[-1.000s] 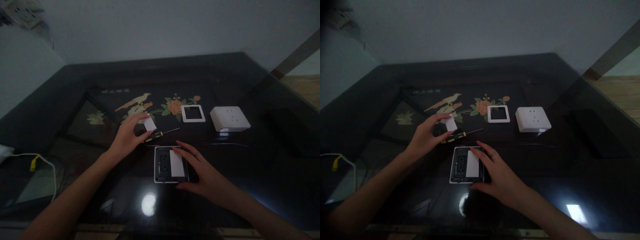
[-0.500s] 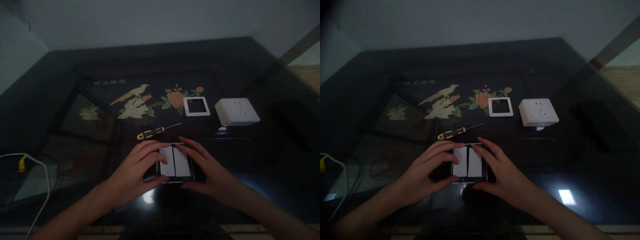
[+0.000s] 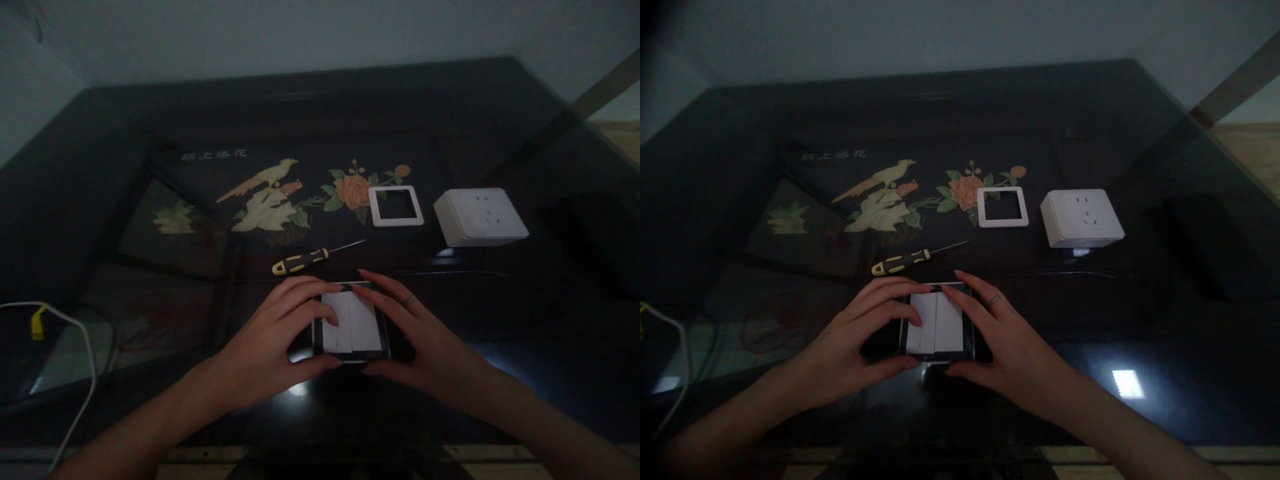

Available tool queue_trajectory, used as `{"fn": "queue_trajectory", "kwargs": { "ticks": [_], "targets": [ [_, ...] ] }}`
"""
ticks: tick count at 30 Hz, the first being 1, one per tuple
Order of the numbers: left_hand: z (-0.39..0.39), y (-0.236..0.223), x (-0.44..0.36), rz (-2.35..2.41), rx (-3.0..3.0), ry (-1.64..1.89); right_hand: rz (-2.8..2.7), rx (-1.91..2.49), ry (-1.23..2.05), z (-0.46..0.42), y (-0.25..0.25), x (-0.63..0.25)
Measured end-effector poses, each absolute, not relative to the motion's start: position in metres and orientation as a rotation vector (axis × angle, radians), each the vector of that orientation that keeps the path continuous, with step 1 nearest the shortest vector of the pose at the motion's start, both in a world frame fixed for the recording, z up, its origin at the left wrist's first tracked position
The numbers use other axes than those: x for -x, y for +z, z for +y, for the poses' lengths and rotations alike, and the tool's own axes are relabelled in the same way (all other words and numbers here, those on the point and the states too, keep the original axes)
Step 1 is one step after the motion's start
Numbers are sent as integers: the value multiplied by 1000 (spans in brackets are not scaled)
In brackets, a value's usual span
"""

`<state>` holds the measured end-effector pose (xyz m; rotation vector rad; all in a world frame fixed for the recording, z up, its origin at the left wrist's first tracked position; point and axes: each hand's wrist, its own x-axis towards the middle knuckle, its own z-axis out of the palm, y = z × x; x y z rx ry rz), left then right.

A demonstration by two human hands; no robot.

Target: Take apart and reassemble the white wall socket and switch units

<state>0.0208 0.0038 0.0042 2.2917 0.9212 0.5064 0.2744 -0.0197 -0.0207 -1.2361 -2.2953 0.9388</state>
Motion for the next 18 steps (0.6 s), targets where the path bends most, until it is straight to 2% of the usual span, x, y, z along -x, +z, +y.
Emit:
{"fn": "queue_trajectory", "kwargs": {
  "ticks": [7, 18],
  "targets": [
    [1, -4, -29, 1018, -2199, 665, -2303, 1228, 926, -20, -21, -274],
    [-4, -4, -33, 1047, -2244, 708, -2308, 1219, 916, -19, -21, -274]
  ]
}}
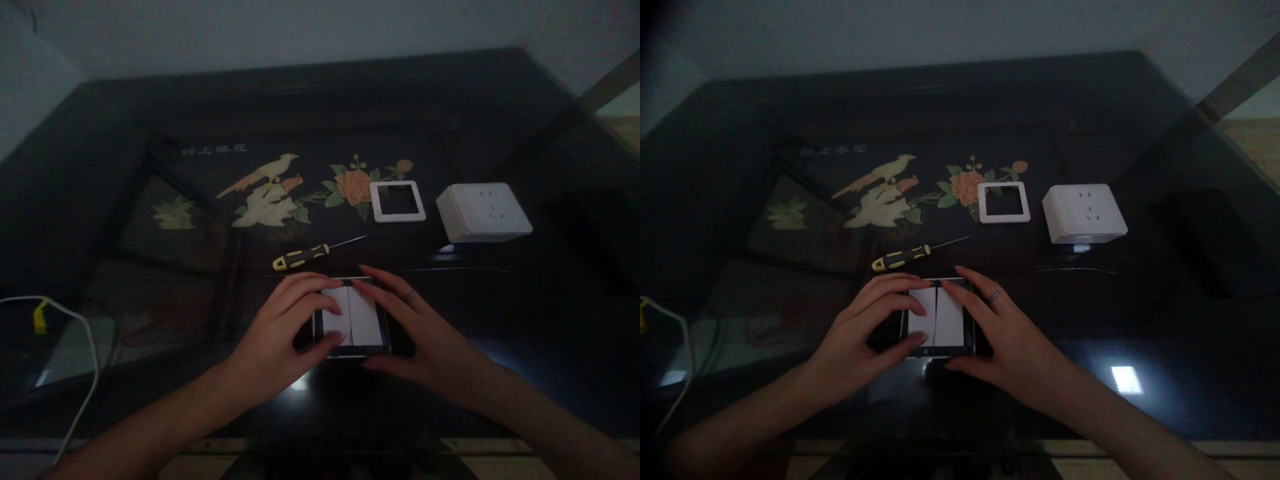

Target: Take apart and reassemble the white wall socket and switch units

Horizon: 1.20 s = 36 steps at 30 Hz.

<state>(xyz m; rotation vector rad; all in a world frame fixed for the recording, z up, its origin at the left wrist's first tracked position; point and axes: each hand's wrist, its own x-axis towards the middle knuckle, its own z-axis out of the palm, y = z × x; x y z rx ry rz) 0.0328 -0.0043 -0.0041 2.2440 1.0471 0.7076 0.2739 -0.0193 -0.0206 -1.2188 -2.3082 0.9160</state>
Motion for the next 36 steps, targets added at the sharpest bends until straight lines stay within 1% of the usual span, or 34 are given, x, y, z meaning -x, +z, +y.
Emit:
{"fn": "queue_trajectory", "kwargs": {
  "ticks": [10, 30, 36],
  "targets": [
    [-5, -9, -35, 1040, -2249, 794, -2303, 1221, 918, -19, -20, -274],
    [-5, -4, -37, 1141, -2269, 712, -2308, 1230, 914, -19, -20, -274],
    [-4, -9, -36, 1085, -2283, 735, -2295, 1239, 939, -19, -21, -274]
  ]
}}
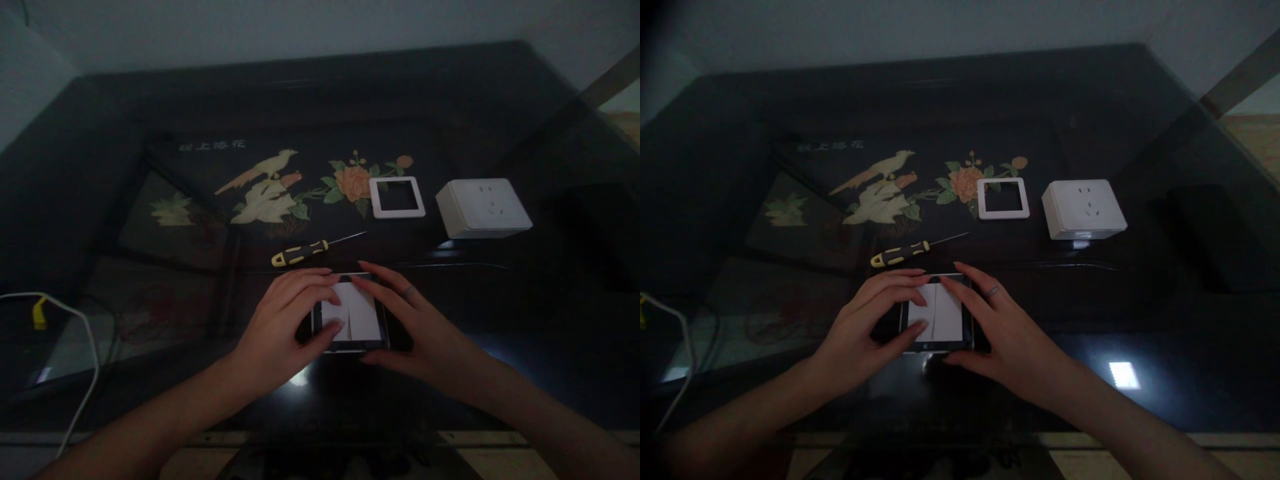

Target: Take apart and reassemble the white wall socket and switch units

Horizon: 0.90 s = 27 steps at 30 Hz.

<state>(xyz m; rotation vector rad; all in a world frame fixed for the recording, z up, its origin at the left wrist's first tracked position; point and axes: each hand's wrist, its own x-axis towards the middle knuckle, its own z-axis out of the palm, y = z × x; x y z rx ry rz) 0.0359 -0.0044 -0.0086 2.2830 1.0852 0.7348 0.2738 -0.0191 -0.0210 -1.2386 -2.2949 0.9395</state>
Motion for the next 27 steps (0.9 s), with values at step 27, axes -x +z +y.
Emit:
{"fn": "queue_trajectory", "kwargs": {
  "ticks": [27],
  "targets": [
    [-1, -26, -31, 1033, -2259, 737, -2052, 1350, 805, 2, -12, -287]
  ]
}}
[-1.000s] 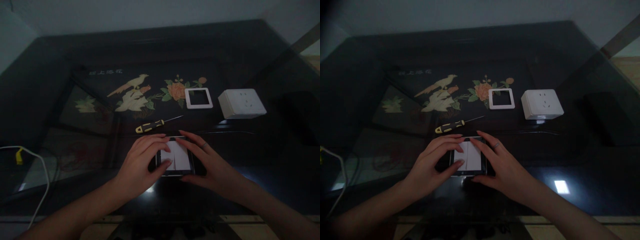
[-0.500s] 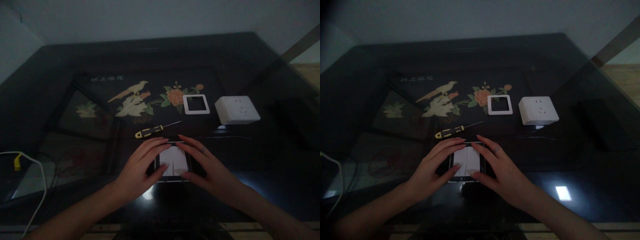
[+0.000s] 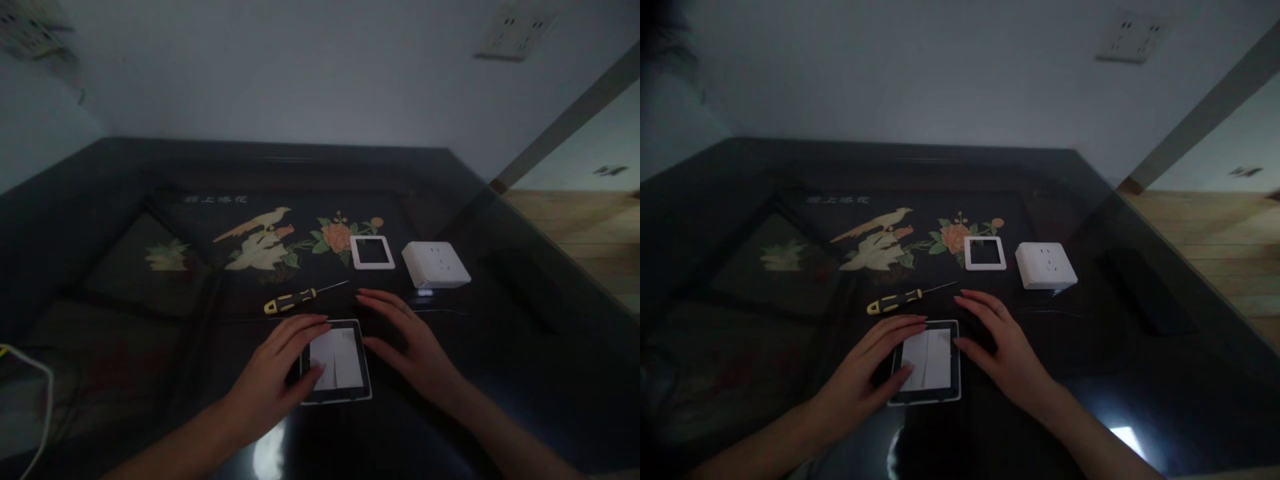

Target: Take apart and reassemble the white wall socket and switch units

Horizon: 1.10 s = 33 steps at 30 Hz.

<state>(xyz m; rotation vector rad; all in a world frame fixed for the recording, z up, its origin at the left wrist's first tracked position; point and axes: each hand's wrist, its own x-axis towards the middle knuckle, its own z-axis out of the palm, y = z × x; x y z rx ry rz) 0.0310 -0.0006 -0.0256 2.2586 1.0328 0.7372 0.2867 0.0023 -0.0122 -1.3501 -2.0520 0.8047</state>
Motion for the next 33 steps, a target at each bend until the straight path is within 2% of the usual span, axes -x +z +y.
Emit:
{"fn": "queue_trajectory", "kwargs": {
  "ticks": [5, 12, 19, 27, 33],
  "targets": [
    [2, -27, -30, 1043, -2199, 821, -2248, 1522, 421, 46, -5, -300],
    [6, -28, -29, 1044, -2123, 882, -2243, 1831, 171, 110, -13, -293],
    [6, -24, -29, 1023, -2149, 883, -2119, 2103, 20, 110, -23, -268],
    [11, -23, -28, 1001, -2148, 888, -2170, 1874, 97, 110, -21, -273],
    [18, -12, -19, 1057, -2161, 1022, -2282, 1476, 265, 80, 10, -277]
  ]
}}
